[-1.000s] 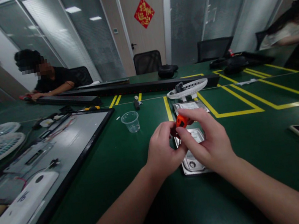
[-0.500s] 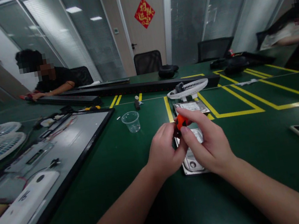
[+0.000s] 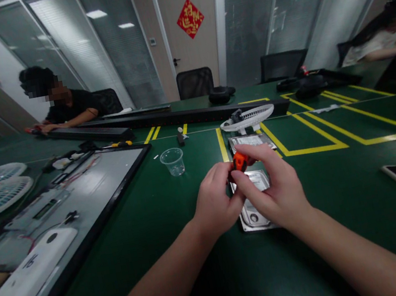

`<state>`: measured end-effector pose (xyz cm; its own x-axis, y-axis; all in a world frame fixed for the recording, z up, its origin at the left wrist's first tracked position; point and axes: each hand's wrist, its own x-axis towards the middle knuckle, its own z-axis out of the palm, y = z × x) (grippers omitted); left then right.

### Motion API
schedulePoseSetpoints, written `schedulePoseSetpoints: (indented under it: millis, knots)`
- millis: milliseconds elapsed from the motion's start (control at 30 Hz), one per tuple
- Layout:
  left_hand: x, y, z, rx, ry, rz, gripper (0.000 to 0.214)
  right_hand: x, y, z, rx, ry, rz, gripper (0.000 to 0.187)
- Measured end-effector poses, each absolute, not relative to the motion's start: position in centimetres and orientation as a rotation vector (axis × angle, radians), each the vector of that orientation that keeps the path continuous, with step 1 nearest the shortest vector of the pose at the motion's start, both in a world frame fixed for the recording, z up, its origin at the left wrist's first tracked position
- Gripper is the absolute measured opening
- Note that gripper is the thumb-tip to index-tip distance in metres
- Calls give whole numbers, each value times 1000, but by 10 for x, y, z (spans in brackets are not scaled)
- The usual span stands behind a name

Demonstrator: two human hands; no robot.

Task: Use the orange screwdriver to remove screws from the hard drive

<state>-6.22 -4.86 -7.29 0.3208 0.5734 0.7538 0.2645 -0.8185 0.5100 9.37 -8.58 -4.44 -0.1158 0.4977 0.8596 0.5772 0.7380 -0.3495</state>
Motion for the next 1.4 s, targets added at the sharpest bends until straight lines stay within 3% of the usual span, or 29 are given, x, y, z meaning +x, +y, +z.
schedulePoseSetpoints:
  millis: [233,467,667,1100,1400]
  knots:
    - [-63,-47,-74,2314,717,1480,3,93,-86,-46,-833,-1809,-10,59]
    - [-62,-48,-74,2318,756,1505,2,93,-86,-47,-850,-1797,-23,55]
    - [-61,-49,-75,2248,790,1575,22,93,-85,-47,-862,-1764,-79,49]
    - [-62,-48,-73,2303,762,1497,5,94,-86,-45,-862,-1798,-13,53]
    - [-61,-49,-74,2253,805,1557,17,93,-85,-44,-852,-1760,-74,46]
